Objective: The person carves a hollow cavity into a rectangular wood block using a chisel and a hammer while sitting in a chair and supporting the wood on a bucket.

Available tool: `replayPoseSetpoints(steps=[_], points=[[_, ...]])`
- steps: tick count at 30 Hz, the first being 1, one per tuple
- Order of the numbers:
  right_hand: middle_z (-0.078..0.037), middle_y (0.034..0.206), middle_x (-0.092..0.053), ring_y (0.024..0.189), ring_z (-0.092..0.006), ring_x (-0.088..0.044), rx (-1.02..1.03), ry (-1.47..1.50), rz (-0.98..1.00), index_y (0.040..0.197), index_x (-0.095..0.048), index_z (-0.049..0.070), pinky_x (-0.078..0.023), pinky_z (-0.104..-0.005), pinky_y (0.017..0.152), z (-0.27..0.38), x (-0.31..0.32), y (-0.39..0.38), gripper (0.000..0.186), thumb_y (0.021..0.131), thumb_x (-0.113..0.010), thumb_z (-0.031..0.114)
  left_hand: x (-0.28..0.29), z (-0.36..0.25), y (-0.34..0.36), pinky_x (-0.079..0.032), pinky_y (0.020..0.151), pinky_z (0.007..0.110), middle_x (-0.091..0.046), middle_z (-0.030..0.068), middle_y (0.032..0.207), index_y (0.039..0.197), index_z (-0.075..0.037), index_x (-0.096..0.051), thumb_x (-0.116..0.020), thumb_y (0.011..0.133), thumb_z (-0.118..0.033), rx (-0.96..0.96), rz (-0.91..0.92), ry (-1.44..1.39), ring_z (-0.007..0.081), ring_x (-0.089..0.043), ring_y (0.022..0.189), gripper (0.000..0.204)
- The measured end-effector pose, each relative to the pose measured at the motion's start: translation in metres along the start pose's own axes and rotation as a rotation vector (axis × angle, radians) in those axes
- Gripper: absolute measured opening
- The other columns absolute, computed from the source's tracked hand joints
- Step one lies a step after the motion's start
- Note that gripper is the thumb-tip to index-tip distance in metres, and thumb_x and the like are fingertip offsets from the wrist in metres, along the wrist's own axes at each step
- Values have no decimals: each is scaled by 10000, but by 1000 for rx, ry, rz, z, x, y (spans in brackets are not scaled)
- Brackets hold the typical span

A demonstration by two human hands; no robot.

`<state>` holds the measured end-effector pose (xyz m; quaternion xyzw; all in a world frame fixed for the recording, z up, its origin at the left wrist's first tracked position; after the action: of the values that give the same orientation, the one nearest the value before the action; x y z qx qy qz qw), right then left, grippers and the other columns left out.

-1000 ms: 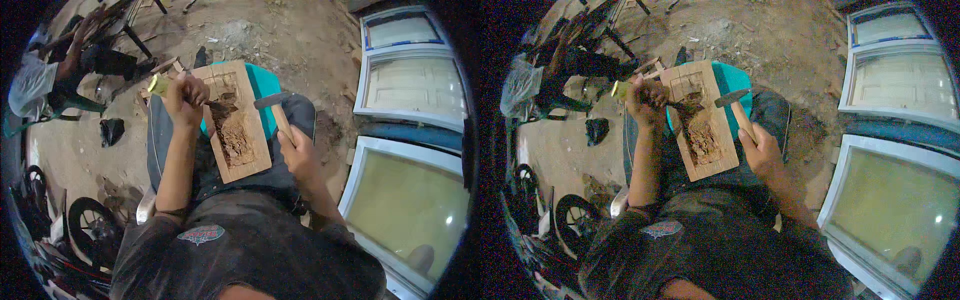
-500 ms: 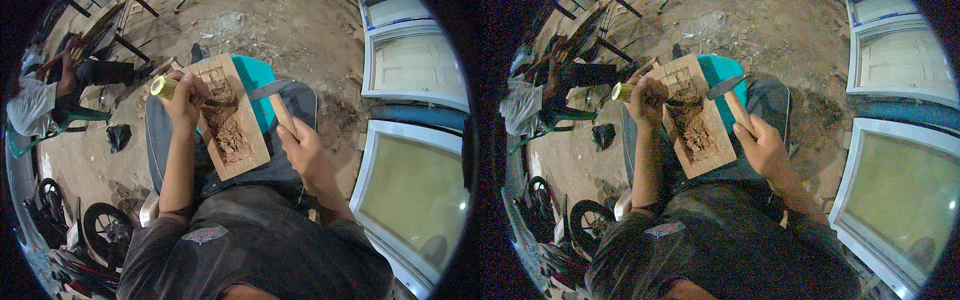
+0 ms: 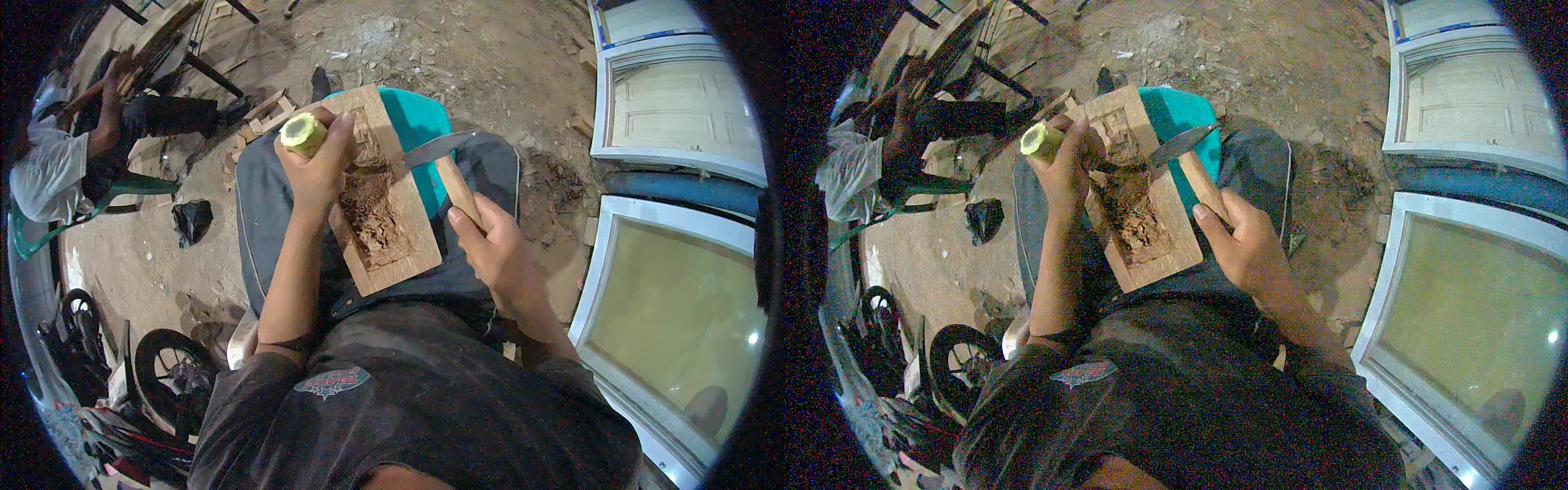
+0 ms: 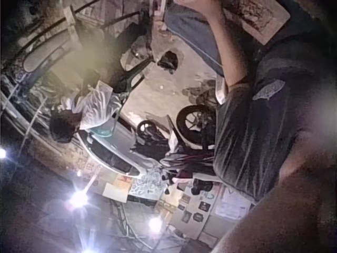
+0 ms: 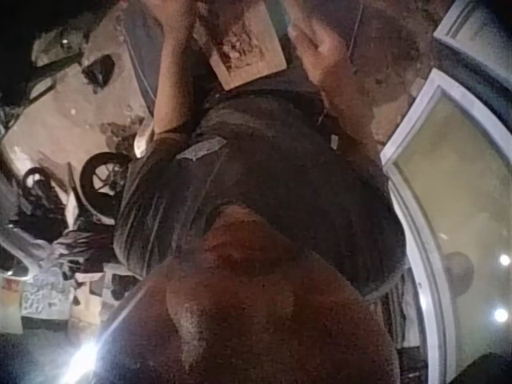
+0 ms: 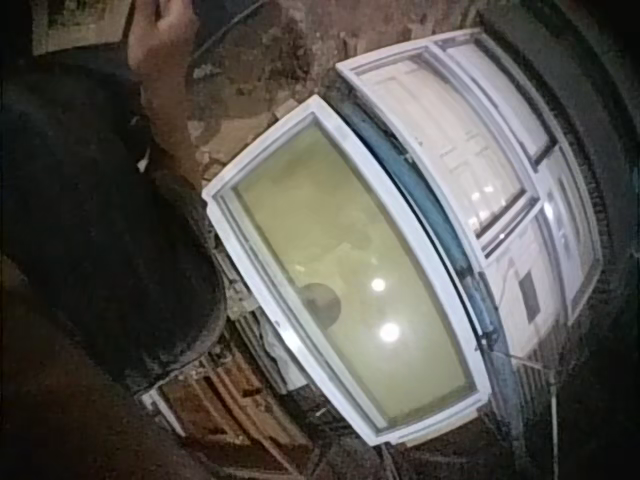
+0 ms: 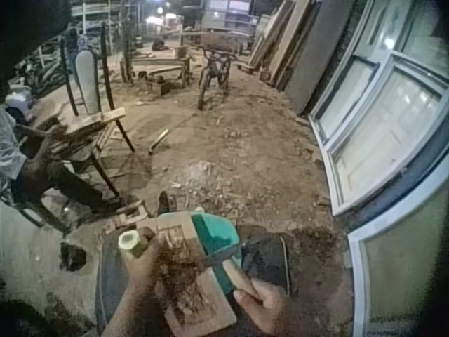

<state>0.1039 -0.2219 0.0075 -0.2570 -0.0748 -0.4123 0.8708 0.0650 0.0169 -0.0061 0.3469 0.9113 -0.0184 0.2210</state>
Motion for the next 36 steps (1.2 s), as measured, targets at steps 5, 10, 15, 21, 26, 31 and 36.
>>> replayPoseSetpoints(steps=[5,10,15,21,26,31,36], points=[[-161,629,-475,624,-109,-428,10,-43,-3,833,-512,-4,-404,-346,565,-1,2,2,275,926,-591,243,-6,-3,2,-337,442,206,-522,-25,602,706,-40,-544,-677,833,-27,8,13,71,41,-453,497,184],[-179,641,-486,612,-129,-430,-7,-43,12,839,-508,-4,-409,-356,567,2,3,2,288,922,-598,257,-12,-2,2,-356,459,203,-530,-36,609,710,-41,-551,-694,825,-44,12,19,179,36,-466,514,184],[-196,659,-501,609,-145,-434,31,-56,-8,861,-515,-11,-417,-368,581,-1,5,2,300,920,-601,270,-14,-5,2,-363,465,199,-533,-40,611,727,-45,-565,-699,819,-41,-36,26,202,34,-469,518,162],[-226,699,-535,608,-222,-521,7,-78,26,876,-529,-18,-432,-382,608,3,7,2,308,930,-583,280,-19,-3,-2,-348,456,204,-524,-39,599,687,-48,-556,-696,815,-41,-32,38,233,36,-463,508,190],[-209,703,-544,616,-245,-542,-25,-29,14,883,-535,-14,-429,-387,605,3,9,1,304,949,-549,282,-19,-3,3,-348,448,204,-525,-34,593,692,-43,-560,-690,820,-46,-24,70,240,36,-458,492,183],[-129,652,-485,601,-177,-508,-17,-13,23,914,-532,-4,-411,-357,576,2,11,0,305,970,-507,295,-13,2,9,-348,434,210,-533,-30,591,701,-46,-569,-695,825,-73,63,46,136,41,-463,479,179],[-41,648,-484,596,-106,-478,-15,97,94,967,-556,28,-393,-297,549,26,2,-4,280,977,-491,301,-16,-4,9,-368,480,204,-558,-42,628,737,-43,-602,-686,844,-105,-30,144,238,33,-487,530,149]])
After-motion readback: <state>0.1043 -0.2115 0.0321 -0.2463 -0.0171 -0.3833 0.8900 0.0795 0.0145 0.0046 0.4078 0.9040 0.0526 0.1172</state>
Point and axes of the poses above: each hand's wrist, its own y-axis towards the middle knuckle, its own x-axis out of the back of the hand, z = x × y, the point moved 5 cm from there along y, towards the middle knuckle
